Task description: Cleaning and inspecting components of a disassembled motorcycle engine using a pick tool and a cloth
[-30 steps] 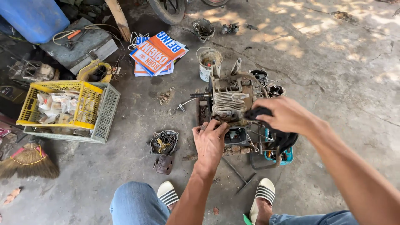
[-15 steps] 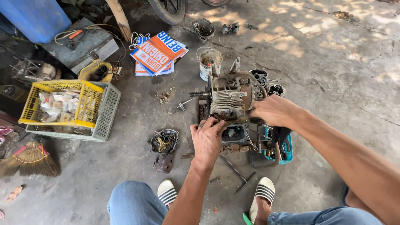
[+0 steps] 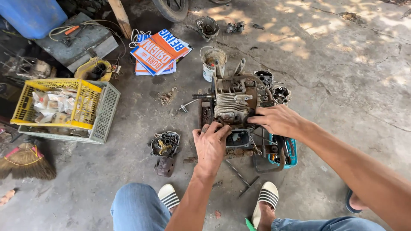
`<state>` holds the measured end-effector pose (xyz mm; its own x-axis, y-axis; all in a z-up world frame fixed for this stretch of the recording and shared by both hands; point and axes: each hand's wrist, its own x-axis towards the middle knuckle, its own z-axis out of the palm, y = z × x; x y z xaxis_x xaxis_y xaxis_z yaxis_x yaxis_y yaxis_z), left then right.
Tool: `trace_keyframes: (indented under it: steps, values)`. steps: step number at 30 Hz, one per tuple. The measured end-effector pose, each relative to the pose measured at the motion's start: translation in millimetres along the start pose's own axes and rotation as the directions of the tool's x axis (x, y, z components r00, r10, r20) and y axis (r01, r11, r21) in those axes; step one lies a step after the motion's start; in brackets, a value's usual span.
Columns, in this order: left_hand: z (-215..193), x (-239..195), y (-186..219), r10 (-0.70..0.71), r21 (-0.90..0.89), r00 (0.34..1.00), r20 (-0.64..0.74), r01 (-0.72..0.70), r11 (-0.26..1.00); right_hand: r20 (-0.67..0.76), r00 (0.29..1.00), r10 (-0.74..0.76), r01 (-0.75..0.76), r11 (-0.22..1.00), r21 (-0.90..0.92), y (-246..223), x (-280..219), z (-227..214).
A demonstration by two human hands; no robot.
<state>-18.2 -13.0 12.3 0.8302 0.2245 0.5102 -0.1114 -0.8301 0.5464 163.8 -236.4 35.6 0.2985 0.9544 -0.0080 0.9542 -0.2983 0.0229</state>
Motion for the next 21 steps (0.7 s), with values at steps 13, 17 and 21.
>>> trace_keyframes:
  steps: [13,17,21]
  values:
    - [22.3,-0.4,-13.9,0.004,0.132,0.999,-0.040,0.001,0.991,0.311,0.598,0.738,-0.799,0.517,0.308,-6.4,-27.8,-36.9]
    - [9.9,1.9,-7.7,-0.053,0.068,0.998,-0.016,0.054,0.996,0.292,0.654,0.698,-0.753,0.568,0.331,-12.9,20.9,1.3]
    - [15.6,-2.0,-14.3,-0.080,0.087,0.997,0.017,0.079,0.993,0.289,0.677,0.677,-0.732,0.662,0.161,-17.0,42.1,8.1]
